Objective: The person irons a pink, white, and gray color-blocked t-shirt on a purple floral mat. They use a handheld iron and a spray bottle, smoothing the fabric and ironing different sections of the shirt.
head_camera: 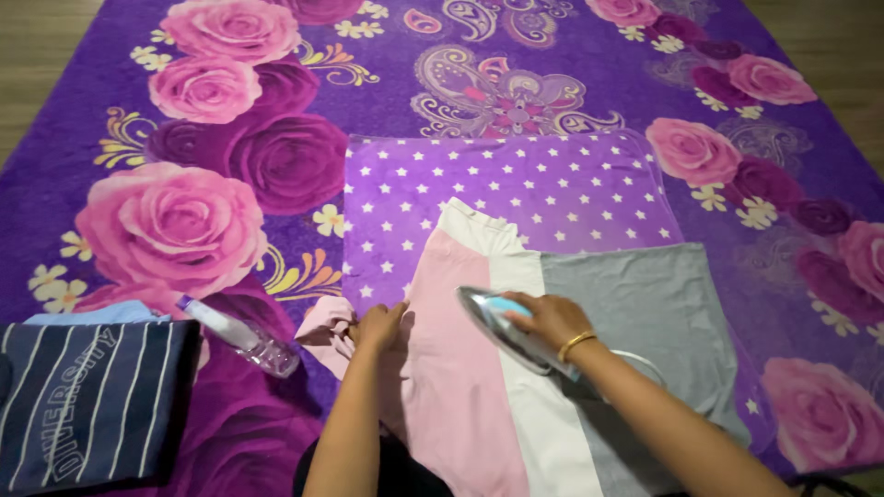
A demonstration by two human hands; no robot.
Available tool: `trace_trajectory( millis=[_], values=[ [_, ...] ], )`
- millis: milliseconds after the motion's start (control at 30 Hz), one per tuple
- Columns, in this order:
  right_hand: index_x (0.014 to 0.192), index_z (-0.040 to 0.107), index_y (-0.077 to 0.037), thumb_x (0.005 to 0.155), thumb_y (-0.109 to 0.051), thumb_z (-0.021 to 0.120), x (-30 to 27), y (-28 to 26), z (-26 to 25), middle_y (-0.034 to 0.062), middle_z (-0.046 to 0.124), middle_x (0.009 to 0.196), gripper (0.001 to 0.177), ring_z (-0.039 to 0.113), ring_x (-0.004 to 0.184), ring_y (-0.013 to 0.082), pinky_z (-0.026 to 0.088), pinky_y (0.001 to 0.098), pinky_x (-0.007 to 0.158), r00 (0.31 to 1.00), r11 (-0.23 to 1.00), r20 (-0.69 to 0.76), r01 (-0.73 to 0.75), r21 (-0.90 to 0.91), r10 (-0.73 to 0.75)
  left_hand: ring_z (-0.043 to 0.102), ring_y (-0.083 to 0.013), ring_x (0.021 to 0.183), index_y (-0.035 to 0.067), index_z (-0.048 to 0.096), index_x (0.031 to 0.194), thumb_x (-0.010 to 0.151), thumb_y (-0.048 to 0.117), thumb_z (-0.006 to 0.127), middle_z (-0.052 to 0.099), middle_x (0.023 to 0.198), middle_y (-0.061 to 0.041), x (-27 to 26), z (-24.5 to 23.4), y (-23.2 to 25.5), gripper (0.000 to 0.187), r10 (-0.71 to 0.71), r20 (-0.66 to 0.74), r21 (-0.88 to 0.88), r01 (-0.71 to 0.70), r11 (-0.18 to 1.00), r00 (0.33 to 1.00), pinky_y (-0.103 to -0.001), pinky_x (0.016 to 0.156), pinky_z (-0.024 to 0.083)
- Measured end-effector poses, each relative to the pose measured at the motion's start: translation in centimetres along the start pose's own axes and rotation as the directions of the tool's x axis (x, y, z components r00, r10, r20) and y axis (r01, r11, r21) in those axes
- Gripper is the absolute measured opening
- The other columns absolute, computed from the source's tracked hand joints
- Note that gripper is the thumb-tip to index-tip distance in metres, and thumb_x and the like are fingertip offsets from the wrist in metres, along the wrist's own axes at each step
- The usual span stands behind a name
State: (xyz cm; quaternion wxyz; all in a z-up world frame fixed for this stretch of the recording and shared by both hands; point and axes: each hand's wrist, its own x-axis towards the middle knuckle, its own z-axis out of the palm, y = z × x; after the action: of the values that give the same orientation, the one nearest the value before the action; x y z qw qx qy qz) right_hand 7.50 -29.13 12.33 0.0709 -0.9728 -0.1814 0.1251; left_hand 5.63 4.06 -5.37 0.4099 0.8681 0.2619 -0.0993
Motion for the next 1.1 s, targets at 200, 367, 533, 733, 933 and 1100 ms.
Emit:
trace_trajectory(
  millis=[200,367,533,733,933,1100],
  values=[
    [0.135,0.062,-0.040,0.091,-0.059,0.056,2.4,4.8,-1.3,0.0108,0.076,0.105,0.048,0.072,0.096,0.0346,0.056,0.0485,0.080,0.960,0.963,-0.100,-0.251,0.095,0.260,0.058,-0.0460,0.126,-0.002,0.070,0.120,0.084,0.066,0.060,0.066,0.126,-0.030,-0.9,-0.6,2.6,0.078,-0.089,0.022,0.160,0.084,0.984,0.996,-0.052,0.112,0.037],
    [0.134,0.063,-0.041,0.090,-0.059,0.060,3.1,5.2,-1.4,0.0101,0.075,0.111,0.048,0.071,0.103,0.0329,0.056,0.0467,0.086,0.950,0.942,-0.088,-0.282,0.180,0.301,0.057,-0.0427,0.128,0.007,0.071,0.121,0.078,0.049,0.071,0.069,0.125,-0.024,-0.8,-0.2,3.0,0.060,-0.172,-0.004,0.256,0.167,0.952,0.985,-0.049,0.117,0.030],
    [0.130,0.066,-0.040,0.087,-0.053,0.066,-0.1,4.8,-1.5,0.0100,0.076,0.111,0.045,0.072,0.097,0.0337,0.056,0.0462,0.083,0.995,0.983,-0.078,0.078,0.165,-0.066,0.067,-0.0375,0.119,0.011,0.078,0.109,0.076,0.042,0.077,0.075,0.116,-0.018,1.1,0.9,0.2,0.045,-0.144,0.036,0.153,0.137,0.979,0.989,-0.046,0.106,0.046],
    [0.133,0.062,-0.047,0.089,-0.058,0.058,-2.4,4.4,-1.4,0.0104,0.073,0.088,0.046,0.072,0.082,0.0312,0.057,0.0459,0.073,0.962,0.968,0.127,0.248,-0.034,-0.242,0.071,-0.0370,0.112,0.008,0.080,0.104,0.076,0.041,0.077,0.078,0.109,-0.019,1.7,1.5,-0.3,0.043,-0.129,0.029,0.135,0.124,0.983,0.991,-0.044,0.100,0.051],
    [0.133,0.063,-0.043,0.090,-0.060,0.056,0.3,4.5,-2.2,0.0085,0.076,0.095,0.047,0.073,0.087,0.0300,0.057,0.0450,0.076,0.997,0.999,-0.058,-0.045,-0.010,0.044,0.068,-0.0417,0.112,0.007,0.077,0.109,0.079,0.048,0.071,0.074,0.114,-0.022,0.2,-1.2,3.9,0.051,-0.132,0.086,0.296,0.101,0.950,0.988,-0.052,0.107,0.043],
    [0.130,0.065,-0.044,0.087,-0.058,0.061,1.4,4.1,-3.4,0.0042,0.079,0.095,0.045,0.075,0.090,0.0256,0.058,0.0416,0.080,0.966,0.945,0.018,-0.256,0.204,0.258,0.068,-0.0393,0.115,0.010,0.073,0.116,0.085,0.056,0.066,0.073,0.118,-0.019,2.8,-0.8,8.9,0.055,0.004,0.026,0.457,-0.015,0.889,1.000,-0.058,0.112,0.036]
  ],
)
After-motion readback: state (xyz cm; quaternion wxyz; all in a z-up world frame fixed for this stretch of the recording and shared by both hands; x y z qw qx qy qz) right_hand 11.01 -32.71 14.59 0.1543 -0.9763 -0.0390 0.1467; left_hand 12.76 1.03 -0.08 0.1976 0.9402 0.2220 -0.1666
